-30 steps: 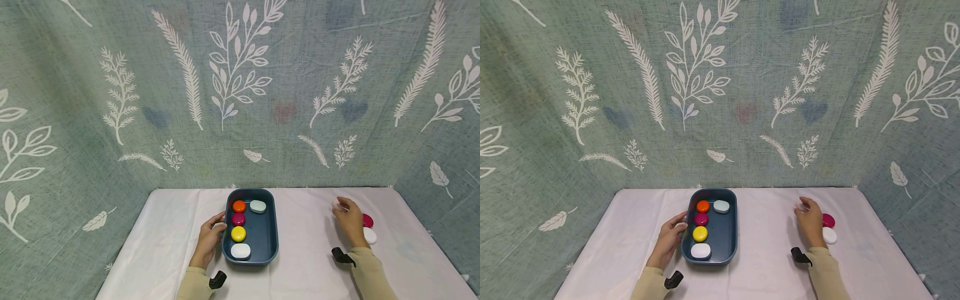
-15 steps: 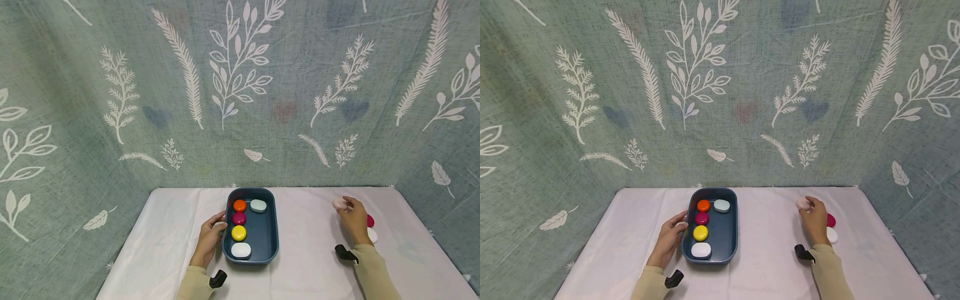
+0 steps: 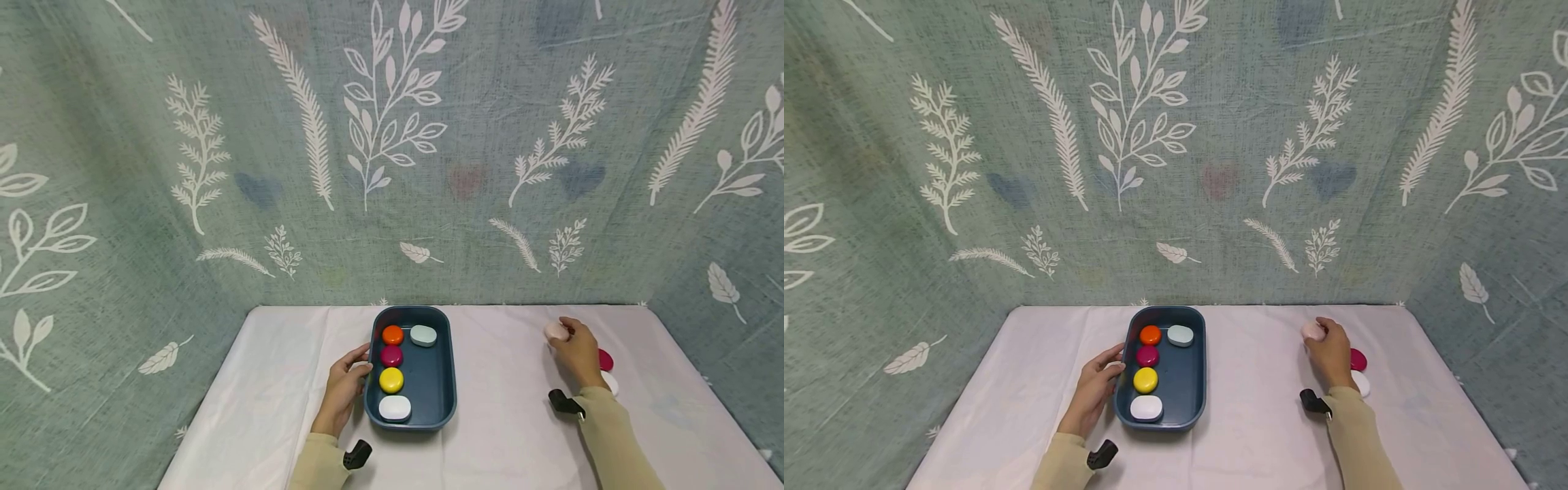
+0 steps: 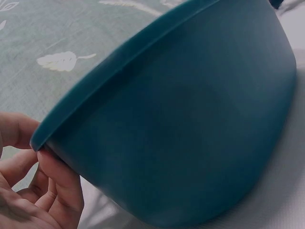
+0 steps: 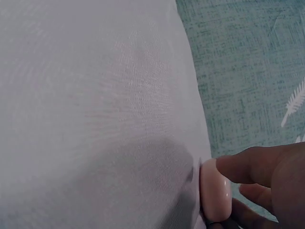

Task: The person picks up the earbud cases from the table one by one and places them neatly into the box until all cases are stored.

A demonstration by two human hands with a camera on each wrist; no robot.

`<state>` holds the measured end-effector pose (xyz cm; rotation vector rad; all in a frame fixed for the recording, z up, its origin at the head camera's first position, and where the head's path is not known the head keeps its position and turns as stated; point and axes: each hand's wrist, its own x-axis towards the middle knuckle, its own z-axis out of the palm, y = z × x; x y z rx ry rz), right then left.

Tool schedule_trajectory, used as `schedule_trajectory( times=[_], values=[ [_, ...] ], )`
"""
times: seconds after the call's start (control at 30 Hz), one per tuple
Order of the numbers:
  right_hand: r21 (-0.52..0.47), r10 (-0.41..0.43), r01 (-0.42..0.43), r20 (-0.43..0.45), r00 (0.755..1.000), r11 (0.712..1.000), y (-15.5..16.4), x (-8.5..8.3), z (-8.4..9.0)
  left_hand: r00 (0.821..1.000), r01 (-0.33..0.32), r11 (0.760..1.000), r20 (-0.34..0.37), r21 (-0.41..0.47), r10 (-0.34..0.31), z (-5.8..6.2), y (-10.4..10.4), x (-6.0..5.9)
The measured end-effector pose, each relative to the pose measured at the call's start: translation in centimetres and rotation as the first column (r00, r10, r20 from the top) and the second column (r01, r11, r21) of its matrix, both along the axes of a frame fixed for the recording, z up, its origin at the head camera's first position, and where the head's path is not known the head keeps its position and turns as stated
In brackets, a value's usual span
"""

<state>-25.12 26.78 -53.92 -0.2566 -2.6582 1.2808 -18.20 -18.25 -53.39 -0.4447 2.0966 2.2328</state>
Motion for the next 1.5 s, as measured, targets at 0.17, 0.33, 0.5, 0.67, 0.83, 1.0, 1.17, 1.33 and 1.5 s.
schedule_trajectory(
  times=[0.17, 0.33, 0.5, 0.67, 0.83, 1.0, 1.17, 1.33, 1.5],
  values=[
    [0.038, 0.037, -0.037, 0.004, 0.999, 0.999, -0.2, -0.1, 0.0, 1.0, 0.005, 1.0, 0.0, 0.002, -0.005, -0.1, 0.0, 0.0],
    [0.048, 0.052, -0.051, -0.014, 0.999, 0.998, -0.5, -0.1, -0.2, 1.0, 0.007, 1.0, -0.003, 0.005, -0.007, -0.1, 0.0, 0.1],
    [0.052, 0.052, -0.052, 0.0, 0.999, 0.997, -0.7, -0.1, -0.4, 1.0, 0.0, 1.0, -0.01, 0.009, 0.0, -0.1, 0.0, 0.2],
    [0.039, 0.048, -0.049, 0.017, 0.999, 0.998, -1.0, 0.2, -0.4, 1.0, 0.002, 1.0, -0.015, 0.01, -0.002, -0.2, 0.0, 0.2],
    [0.035, 0.061, -0.062, 0.015, 0.998, 0.997, -1.4, 0.5, -0.4, 1.0, 0.0, 1.0, -0.01, 0.007, 0.0, -0.2, 0.0, 0.2],
    [0.036, 0.074, -0.074, -0.01, 0.997, 0.997, -2.0, 0.9, -0.4, 1.0, -0.004, 1.0, -0.007, 0.0, 0.004, -0.2, 0.1, 0.2],
    [0.033, 0.09, -0.09, -0.022, 0.996, 0.995, -2.9, 1.1, 0.0, 1.0, -0.01, 1.0, -0.013, 0.001, 0.01, -0.2, 0.1, 0.1],
    [0.015, 0.131, -0.131, -0.047, 0.99, 0.991, -4.1, 1.1, 0.8, 1.0, -0.013, 1.0, -0.01, 0.003, 0.013, -0.2, 0.1, 0.0],
    [0.028, 0.162, -0.16, -0.096, 0.982, 0.987, -5.4, 1.3, 1.4, 1.0, -0.009, 1.0, -0.007, 0.007, 0.01, -0.2, 0.0, 0.0]
  ],
)
